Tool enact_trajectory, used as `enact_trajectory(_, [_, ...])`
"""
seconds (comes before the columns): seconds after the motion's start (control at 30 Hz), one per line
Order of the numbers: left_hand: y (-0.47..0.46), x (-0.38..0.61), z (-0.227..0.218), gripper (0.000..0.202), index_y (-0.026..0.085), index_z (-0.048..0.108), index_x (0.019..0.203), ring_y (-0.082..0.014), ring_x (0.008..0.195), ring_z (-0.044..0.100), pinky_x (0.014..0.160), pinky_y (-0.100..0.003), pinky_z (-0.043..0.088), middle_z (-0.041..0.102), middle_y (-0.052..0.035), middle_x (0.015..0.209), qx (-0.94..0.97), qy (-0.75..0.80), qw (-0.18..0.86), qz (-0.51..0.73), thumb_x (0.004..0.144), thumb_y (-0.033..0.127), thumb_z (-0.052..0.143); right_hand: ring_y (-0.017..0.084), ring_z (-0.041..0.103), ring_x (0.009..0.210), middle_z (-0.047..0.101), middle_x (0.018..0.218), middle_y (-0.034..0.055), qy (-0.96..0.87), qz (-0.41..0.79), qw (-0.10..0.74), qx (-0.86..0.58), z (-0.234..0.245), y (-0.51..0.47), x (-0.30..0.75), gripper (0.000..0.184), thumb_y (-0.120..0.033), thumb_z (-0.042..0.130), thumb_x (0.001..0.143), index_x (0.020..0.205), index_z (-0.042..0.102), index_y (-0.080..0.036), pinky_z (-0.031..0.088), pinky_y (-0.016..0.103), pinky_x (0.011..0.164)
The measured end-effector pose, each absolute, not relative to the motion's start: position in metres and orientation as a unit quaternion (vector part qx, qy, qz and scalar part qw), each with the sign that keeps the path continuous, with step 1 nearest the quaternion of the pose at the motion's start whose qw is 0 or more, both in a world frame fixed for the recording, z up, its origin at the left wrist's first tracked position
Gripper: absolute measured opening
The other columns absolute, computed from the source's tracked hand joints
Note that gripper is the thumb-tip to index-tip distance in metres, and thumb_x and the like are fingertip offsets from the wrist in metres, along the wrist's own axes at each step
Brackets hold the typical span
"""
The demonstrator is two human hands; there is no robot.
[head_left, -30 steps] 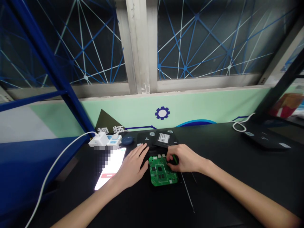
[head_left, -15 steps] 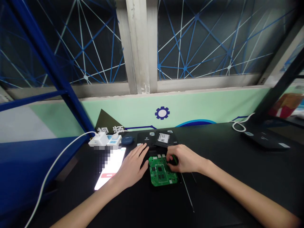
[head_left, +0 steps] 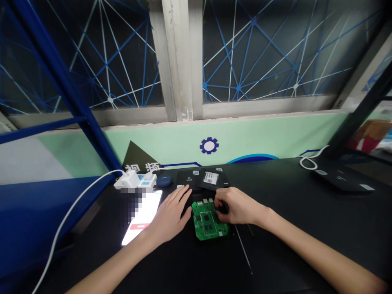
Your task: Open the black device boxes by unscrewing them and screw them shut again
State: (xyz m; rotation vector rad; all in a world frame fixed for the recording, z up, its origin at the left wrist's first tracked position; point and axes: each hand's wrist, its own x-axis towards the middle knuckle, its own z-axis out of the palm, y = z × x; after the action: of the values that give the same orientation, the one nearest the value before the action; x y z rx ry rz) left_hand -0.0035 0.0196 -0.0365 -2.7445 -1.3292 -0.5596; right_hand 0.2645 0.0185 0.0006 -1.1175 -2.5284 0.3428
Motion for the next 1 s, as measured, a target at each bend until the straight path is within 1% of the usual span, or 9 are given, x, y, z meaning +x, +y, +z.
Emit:
enact_trajectory(0.17, [0.0196, -0.0027, -0.0351, 0.05, 0.025, 0.033, 0.149, -0.0257, 0.143, 0.033, 0.113, -0.045, 0.037, 0.036, -0.005, 0.155, -0.886, -0.429, 0.021, -0.177, 0.101, 0.036, 0.039, 0.011, 0.053, 0.061, 0.058, 0.074, 0.0, -0.892, 0.117, 0.186, -0.394, 0.0013, 0.0185, 0.264, 0.007, -0.015, 0.064, 0.07, 0.071, 0.057, -0.018, 0.036, 0.023, 0.056])
enact_trajectory(0.37, [0.0188, -0.0019, -0.0333, 0.05, 0.024, 0.033, 0.149, -0.025, 0.143, 0.032, 0.113, -0.044, 0.036, 0.035, -0.005, 0.156, -0.884, -0.437, 0.024, -0.162, 0.101, 0.035, 0.039, 0.011, 0.051, 0.06, 0.058, 0.074, 0.0002, -0.897, 0.097, 0.171, -0.396, 0.0005, 0.0159, 0.2627, 0.006, -0.015, 0.063, 0.071, 0.073, 0.057, -0.017, 0.034, 0.024, 0.055])
enact_trajectory(0.57, [0.0191, -0.0025, -0.0348, 0.051, 0.025, 0.033, 0.149, -0.0256, 0.143, 0.033, 0.113, -0.045, 0.037, 0.036, -0.0051, 0.155, -0.883, -0.437, 0.017, -0.169, 0.1, 0.035, 0.04, 0.012, 0.053, 0.063, 0.06, 0.08, 0.0008, -0.907, 0.078, 0.156, -0.384, 0.0016, 0.015, 0.2631, 0.007, -0.015, 0.061, 0.074, 0.08, 0.061, -0.018, 0.034, 0.024, 0.057])
enact_trajectory(0.83, [0.0192, -0.0009, -0.0343, 0.047, 0.024, 0.035, 0.148, -0.0249, 0.143, 0.033, 0.114, -0.044, 0.036, 0.036, -0.0047, 0.155, -0.882, -0.437, 0.018, -0.172, 0.102, 0.035, 0.037, 0.014, 0.058, 0.068, 0.063, 0.081, 0.0018, -0.909, 0.064, 0.137, -0.389, 0.0038, 0.0146, 0.2637, 0.005, -0.018, 0.061, 0.079, 0.082, 0.065, -0.019, 0.035, 0.025, 0.059])
enact_trajectory(1.0, [0.0193, -0.0009, -0.0346, 0.047, 0.025, 0.035, 0.148, -0.0251, 0.143, 0.033, 0.114, -0.045, 0.036, 0.038, -0.0048, 0.155, -0.882, -0.436, 0.014, -0.179, 0.103, 0.036, 0.036, 0.015, 0.061, 0.07, 0.064, 0.083, 0.0022, -0.91, 0.063, 0.135, -0.388, 0.0052, 0.0144, 0.2639, 0.006, -0.015, 0.062, 0.079, 0.079, 0.067, -0.02, 0.035, 0.026, 0.059])
